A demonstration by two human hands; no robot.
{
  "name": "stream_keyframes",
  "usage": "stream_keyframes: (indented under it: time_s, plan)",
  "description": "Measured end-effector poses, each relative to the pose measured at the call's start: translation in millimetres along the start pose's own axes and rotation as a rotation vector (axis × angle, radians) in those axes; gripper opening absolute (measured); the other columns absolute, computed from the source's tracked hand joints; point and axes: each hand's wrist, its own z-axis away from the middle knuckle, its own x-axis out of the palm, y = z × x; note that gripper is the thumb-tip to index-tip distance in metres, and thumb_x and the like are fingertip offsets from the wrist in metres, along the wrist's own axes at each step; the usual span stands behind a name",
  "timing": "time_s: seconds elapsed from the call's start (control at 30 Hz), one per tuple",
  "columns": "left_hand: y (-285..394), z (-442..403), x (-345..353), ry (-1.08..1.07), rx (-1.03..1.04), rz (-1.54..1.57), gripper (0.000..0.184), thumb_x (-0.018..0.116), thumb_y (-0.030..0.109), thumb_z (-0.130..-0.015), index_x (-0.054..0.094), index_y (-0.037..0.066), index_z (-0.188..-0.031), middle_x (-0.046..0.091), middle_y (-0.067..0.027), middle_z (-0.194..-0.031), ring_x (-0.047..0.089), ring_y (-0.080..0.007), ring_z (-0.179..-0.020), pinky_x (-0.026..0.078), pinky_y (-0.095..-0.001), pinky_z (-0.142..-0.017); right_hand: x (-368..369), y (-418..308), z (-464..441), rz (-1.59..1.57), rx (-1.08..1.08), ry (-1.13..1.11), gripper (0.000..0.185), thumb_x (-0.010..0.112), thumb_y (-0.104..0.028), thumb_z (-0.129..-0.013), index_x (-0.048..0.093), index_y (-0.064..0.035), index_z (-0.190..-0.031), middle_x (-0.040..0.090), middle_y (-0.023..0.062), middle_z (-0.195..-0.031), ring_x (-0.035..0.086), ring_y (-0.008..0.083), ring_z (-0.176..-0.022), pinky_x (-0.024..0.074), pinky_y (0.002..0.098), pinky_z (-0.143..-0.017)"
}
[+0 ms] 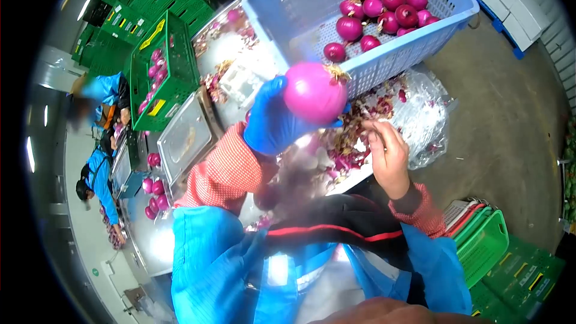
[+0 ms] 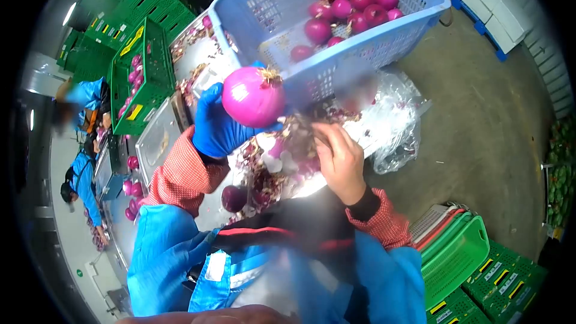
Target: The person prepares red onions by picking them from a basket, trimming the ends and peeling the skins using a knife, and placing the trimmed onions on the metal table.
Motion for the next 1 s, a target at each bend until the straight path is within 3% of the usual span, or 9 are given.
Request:
stream_keyframes:
  time_s: [0.1, 0.2, 0.47, 0.57, 0.67, 0.8, 0.87, 0.93, 1.0]
  plan:
    - [-31, 39, -22, -0.017, -0.015, 0.200, 0.071, 0.050, 0.055, -0.093, 0.038, 0.004, -0.142, 0.049, -0.0209, -0.138, 0.052, -0.0383, -0.123, 0.050, -0.0564, -0.094, 11, -27, -5, 0.230, -0.215, -0.063, 0.034, 0.066, 0.000, -0.071, 0.063, -0.0048, -0.105, 0.062, 0.0108, -0.088, 0.064, 0.0301, -0.071, 0.0507, 0.0377, -0.062]
    - [-54, 68, -35, 0.003, -0.016, 0.238, 0.067, 0.048, 0.052, -0.094, 0.039, 0.005, -0.140, 0.051, -0.0205, -0.135, 0.055, -0.0350, -0.120, 0.052, -0.0523, -0.092, 27, -37, 2, 0.325, -0.253, -0.139, 0.030, 0.067, -0.001, -0.075, 0.064, -0.0035, -0.105, 0.060, 0.0124, -0.085, 0.063, 0.0306, -0.071, 0.0485, 0.0383, -0.060]
    - [-84, 102, -48, 0.159, 0.172, 0.027, 0.076, 0.062, 0.050, -0.083, 0.037, 0.006, -0.139, 0.054, -0.0172, -0.128, 0.058, -0.0305, -0.115, 0.050, -0.0440, -0.097, 57, -30, 21, 0.424, -0.236, -0.240, 0.042, 0.063, 0.002, -0.072, 0.061, -0.0037, -0.113, 0.064, 0.0109, -0.095, 0.065, 0.0292, -0.075, 0.0525, 0.0370, -0.066]
    - [-90, 110, -52, 0.244, 0.155, 0.062, 0.082, 0.068, 0.049, -0.078, 0.035, 0.007, -0.141, 0.053, -0.0175, -0.129, 0.057, -0.0315, -0.116, 0.049, -0.0457, -0.098, 66, 7, 37, 0.431, -0.182, -0.155, 0.032, 0.059, -0.003, -0.081, 0.062, -0.0074, -0.112, 0.066, 0.0103, -0.096, 0.065, 0.0284, -0.070, 0.0522, 0.0367, -0.059]
    - [-80, 123, -58, 0.087, 0.225, -0.026, 0.089, 0.072, 0.049, -0.075, 0.031, 0.008, -0.143, 0.052, -0.0175, -0.130, 0.055, -0.0329, -0.119, 0.048, -0.0472, -0.100, 56, 54, 62, 0.481, 0.021, -0.141, 0.033, 0.059, -0.007, -0.085, 0.061, -0.0091, -0.118, 0.068, 0.0108, -0.098, 0.066, 0.0317, -0.071, 0.0525, 0.0399, -0.059]
    - [-84, 116, -70, 0.187, 0.297, -0.252, 0.095, 0.078, 0.042, -0.073, 0.027, 0.008, -0.145, 0.047, -0.0147, -0.133, 0.050, -0.0297, -0.124, 0.044, -0.0436, -0.103, 58, 8, 60, 0.374, -0.096, -0.126, 0.041, 0.065, -0.005, -0.079, 0.060, -0.0094, -0.119, 0.067, 0.0111, -0.099, 0.065, 0.0305, -0.074, 0.0520, 0.0387, -0.061]
    - [-88, 109, -68, 0.200, 0.358, -0.367, 0.093, 0.077, 0.040, -0.074, 0.026, 0.007, -0.144, 0.047, -0.0140, -0.133, 0.049, -0.0283, -0.124, 0.044, -0.0416, -0.103, 63, -18, 53, 0.350, -0.131, -0.189, 0.043, 0.070, -0.006, -0.072, 0.060, -0.0087, -0.113, 0.062, 0.0091, -0.089, 0.064, 0.0269, -0.071, 0.0516, 0.0359, -0.062]
    - [-94, 108, -65, 0.218, 0.386, -0.421, 0.092, 0.077, 0.038, -0.075, 0.026, 0.006, -0.144, 0.047, -0.0136, -0.133, 0.049, -0.0273, -0.123, 0.043, -0.0402, -0.102, 61, -37, 49, 0.368, -0.145, -0.248, 0.036, 0.066, -0.003, -0.079, 0.061, -0.0050, -0.114, 0.063, 0.0111, -0.090, 0.064, 0.0288, -0.070, 0.0509, 0.0373, -0.061]
    - [-97, 107, -62, 0.235, 0.393, -0.422, 0.091, 0.076, 0.037, -0.076, 0.025, 0.005, -0.144, 0.047, -0.0134, -0.133, 0.050, -0.0268, -0.122, 0.043, -0.0395, -0.102, 63, -40, 48, 0.379, -0.136, -0.238, 0.037, 0.066, -0.002, -0.077, 0.061, -0.0055, -0.114, 0.061, 0.0104, -0.088, 0.063, 0.0285, -0.068, 0.0506, 0.0370, -0.060]
